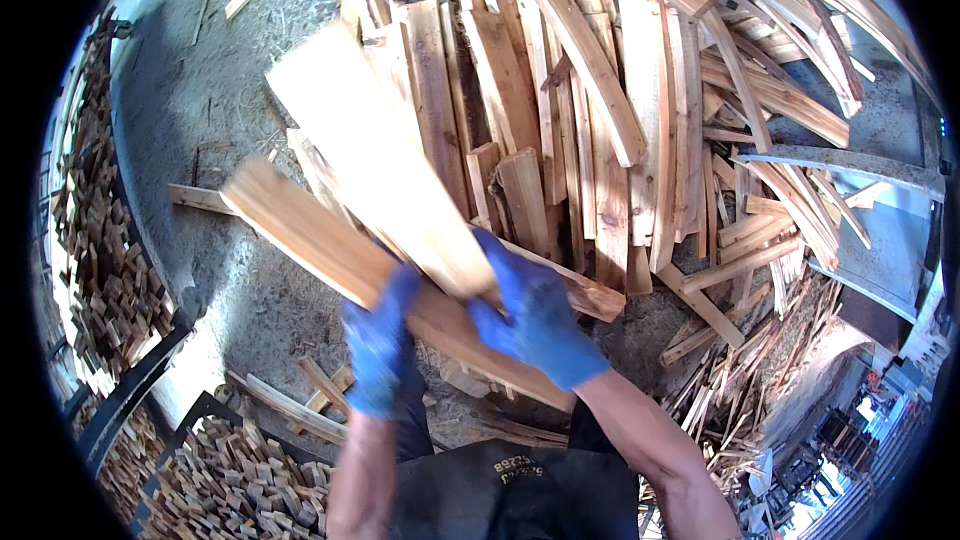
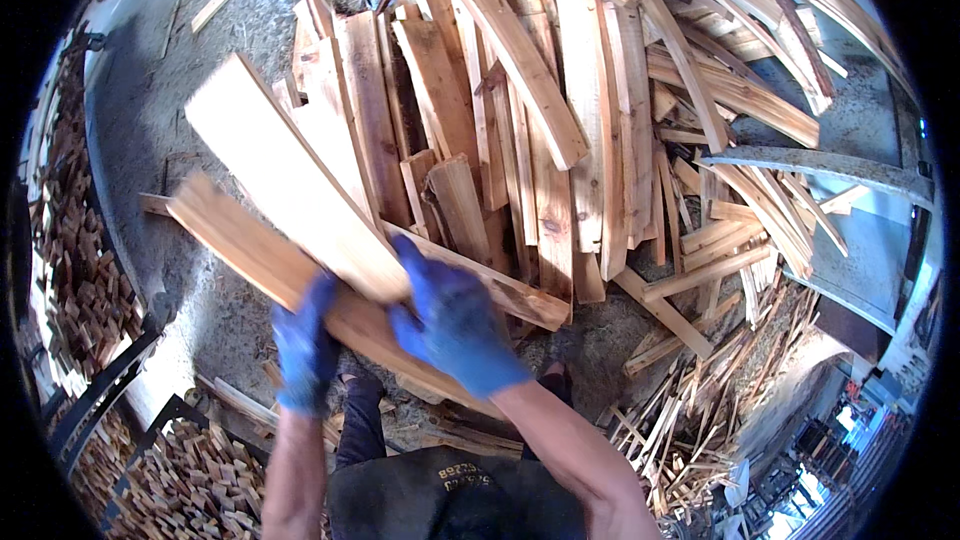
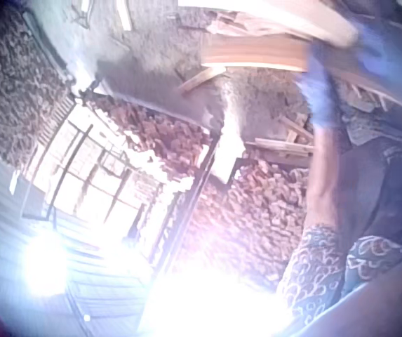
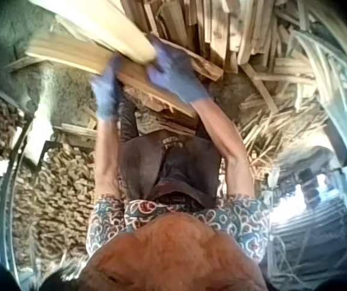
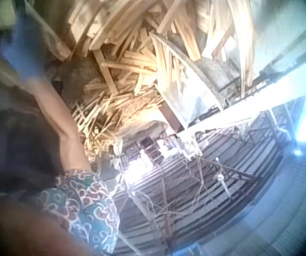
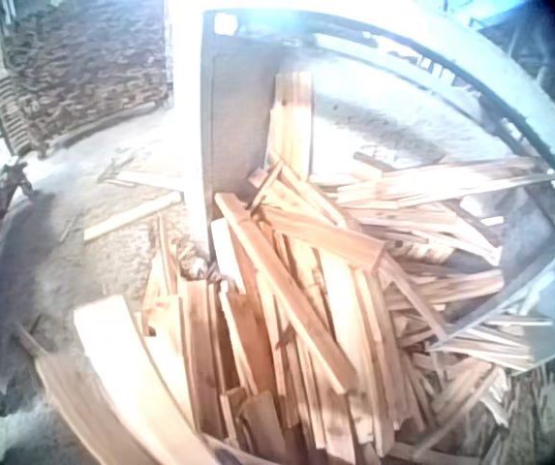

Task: The person picks up wooden planks from a pile on the floor and stacks them onto a large pile in a warehouse. The person wears blue gloves and repeatedly gathers planks, then places them on the growing stack.

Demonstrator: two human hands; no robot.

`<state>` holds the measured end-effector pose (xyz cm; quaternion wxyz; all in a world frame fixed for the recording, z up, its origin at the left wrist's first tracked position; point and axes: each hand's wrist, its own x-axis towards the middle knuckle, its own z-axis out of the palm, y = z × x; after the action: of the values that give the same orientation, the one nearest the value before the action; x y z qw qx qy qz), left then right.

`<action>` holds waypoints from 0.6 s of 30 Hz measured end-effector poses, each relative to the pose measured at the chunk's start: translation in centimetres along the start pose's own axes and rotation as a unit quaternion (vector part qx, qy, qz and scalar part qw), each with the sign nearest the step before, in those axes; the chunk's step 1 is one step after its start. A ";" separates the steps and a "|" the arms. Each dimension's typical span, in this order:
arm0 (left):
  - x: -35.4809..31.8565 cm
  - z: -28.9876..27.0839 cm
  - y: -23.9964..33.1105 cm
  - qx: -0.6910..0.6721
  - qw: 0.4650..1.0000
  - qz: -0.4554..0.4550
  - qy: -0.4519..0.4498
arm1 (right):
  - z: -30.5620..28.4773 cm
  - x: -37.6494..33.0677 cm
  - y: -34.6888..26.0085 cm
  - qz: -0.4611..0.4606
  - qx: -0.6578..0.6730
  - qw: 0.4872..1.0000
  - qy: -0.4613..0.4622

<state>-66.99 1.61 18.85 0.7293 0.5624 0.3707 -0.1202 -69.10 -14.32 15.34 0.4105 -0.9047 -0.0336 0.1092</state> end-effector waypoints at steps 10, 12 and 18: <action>10.7 -5.0 -6.0 0.136 0.982 0.130 0.003 | 4.0 -6.6 5.7 0.186 -0.214 0.957 -0.059; 11.6 -9.2 -9.6 0.187 0.974 0.117 0.050 | 8.2 -8.1 3.4 0.176 -0.177 0.968 -0.009; 13.1 -17.3 -15.1 -0.115 0.990 -0.082 0.001 | 18.6 -9.8 -0.3 0.140 0.079 0.986 -0.043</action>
<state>-73.85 15.36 -2.65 0.7766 0.4422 0.4278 -0.1358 -82.80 -1.89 5.35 0.4599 -0.8594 0.0843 0.2070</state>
